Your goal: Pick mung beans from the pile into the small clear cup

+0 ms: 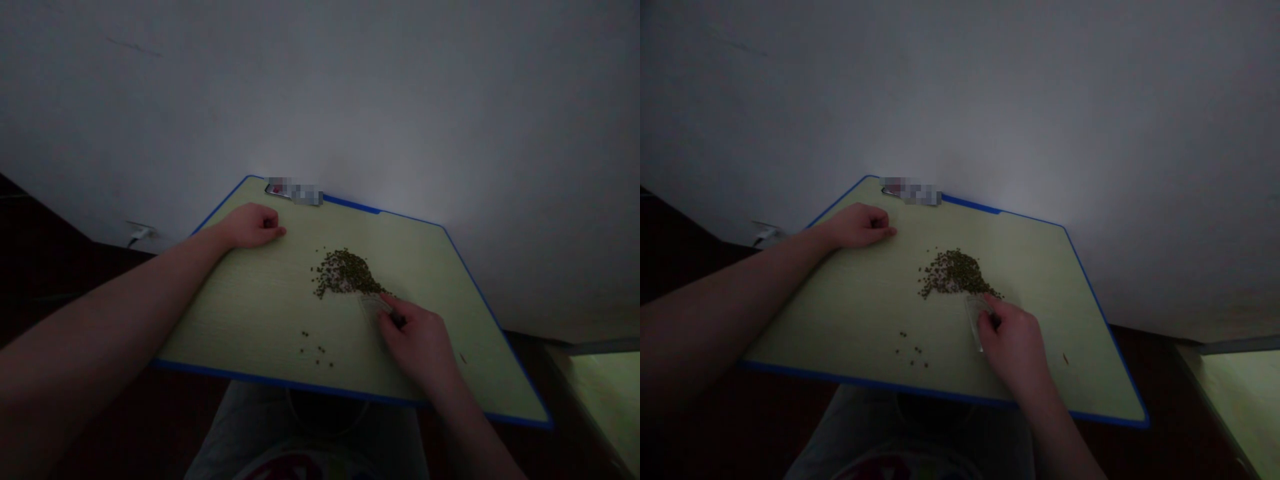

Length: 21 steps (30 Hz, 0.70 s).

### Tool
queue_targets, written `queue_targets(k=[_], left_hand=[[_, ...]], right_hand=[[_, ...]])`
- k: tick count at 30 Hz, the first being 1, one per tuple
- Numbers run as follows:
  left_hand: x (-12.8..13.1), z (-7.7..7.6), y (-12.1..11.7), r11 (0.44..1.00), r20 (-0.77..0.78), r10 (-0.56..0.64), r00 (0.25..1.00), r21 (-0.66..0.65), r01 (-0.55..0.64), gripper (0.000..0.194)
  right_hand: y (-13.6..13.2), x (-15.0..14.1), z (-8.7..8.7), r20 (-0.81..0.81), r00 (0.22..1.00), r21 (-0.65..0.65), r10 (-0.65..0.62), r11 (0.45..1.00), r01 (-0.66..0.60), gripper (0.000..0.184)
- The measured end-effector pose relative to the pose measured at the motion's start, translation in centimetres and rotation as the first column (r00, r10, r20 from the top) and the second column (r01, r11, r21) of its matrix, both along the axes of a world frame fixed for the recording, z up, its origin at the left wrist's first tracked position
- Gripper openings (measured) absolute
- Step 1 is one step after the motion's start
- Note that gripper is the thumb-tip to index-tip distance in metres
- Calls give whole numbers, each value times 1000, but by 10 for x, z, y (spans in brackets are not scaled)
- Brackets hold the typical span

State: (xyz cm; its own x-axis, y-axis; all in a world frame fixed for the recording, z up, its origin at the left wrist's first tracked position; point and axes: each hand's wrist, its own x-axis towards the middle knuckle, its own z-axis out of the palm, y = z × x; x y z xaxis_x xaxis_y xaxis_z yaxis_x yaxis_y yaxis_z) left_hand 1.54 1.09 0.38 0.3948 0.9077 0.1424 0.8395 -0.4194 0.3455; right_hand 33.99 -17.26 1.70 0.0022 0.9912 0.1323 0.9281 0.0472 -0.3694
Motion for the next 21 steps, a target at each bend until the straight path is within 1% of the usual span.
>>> queue_targets(k=[4,7,10,13,15,17,19,21], left_hand=[[0,1,-1,1000,3,-3,1000,-4,3,37],[1,2,-1,1000,-1,-5,1000,-6,5,38],[1,1,-1,1000,-8,2,1000,-5,-2,40],[2,2,-2,1000,-19,2,1000,-4,-2,40],[2,4,-3,1000,-26,10,1000,-4,-10,39],[3,5,-4,1000,-31,12,999,-4,-12,37],[4,6,-5,1000,-41,6,999,3,-6,37],[4,6,-4,1000,-50,-1,999,15,2,38]], right_hand=[[0,12,4,-11,999,-6,-40,999,40,40],[-1,15,6,-24,999,3,-21,1000,21,38],[-1,11,6,-52,997,-7,62,998,-62,38],[1,-1,7,-37,977,-11,212,977,-213,37],[7,-13,8,-13,947,-9,320,947,-320,37],[16,-27,11,1,904,-34,427,904,-427,37],[27,-43,13,31,847,-72,531,846,-528,37],[39,-59,14,57,761,-91,646,763,-641,39]])
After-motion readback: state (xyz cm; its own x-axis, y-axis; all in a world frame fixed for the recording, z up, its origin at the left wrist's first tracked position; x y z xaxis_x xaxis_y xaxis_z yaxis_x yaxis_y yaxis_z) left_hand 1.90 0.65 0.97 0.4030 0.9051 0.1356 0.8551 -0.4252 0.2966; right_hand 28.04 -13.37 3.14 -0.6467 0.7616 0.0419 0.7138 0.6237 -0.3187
